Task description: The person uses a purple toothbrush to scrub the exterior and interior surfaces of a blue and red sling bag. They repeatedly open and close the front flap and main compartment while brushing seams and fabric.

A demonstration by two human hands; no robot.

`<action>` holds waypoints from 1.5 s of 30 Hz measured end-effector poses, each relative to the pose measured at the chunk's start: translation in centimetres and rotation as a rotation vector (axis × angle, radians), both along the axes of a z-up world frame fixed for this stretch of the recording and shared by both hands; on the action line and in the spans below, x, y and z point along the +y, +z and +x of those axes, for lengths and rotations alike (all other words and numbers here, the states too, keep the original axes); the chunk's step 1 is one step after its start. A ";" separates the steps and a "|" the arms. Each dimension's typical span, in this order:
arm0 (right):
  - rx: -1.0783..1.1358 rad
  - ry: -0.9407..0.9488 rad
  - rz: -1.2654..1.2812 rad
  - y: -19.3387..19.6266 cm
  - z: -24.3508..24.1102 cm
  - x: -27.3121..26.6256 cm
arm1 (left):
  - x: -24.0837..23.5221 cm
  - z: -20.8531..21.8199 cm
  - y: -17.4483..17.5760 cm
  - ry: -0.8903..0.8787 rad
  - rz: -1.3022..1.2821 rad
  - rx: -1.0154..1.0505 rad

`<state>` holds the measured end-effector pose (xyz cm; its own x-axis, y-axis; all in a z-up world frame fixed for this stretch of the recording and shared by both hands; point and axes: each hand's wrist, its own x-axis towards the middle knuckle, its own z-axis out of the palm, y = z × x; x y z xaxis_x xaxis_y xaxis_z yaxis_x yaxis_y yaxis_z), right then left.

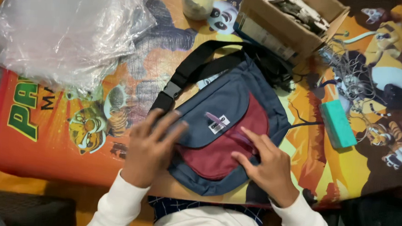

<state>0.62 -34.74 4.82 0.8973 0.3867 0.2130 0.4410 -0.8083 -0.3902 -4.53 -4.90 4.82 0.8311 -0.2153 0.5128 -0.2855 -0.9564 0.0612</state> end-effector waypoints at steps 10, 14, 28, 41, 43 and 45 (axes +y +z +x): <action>0.044 0.318 0.222 1.8 1.3 -1.3 | 1.2 -0.2 -0.6 -0.104 -0.120 0.312; 0.010 0.199 -0.066 2.4 2.4 -2.3 | 3.0 0.8 -1.7 -0.099 -0.110 0.405; -0.014 0.171 -0.007 2.6 6.3 -2.3 | 3.1 1.3 -2.3 -0.069 0.186 0.431; -0.083 0.094 -0.152 3.9 9.1 -2.0 | 4.3 0.4 -4.0 -0.214 -0.236 0.499; -0.158 0.079 -0.192 4.8 9.0 -1.4 | 4.1 0.3 -3.8 -0.200 -0.243 0.489; 0.232 0.293 0.110 6.3 7.7 0.1 | 3.8 0.4 -3.2 -0.177 -0.230 0.545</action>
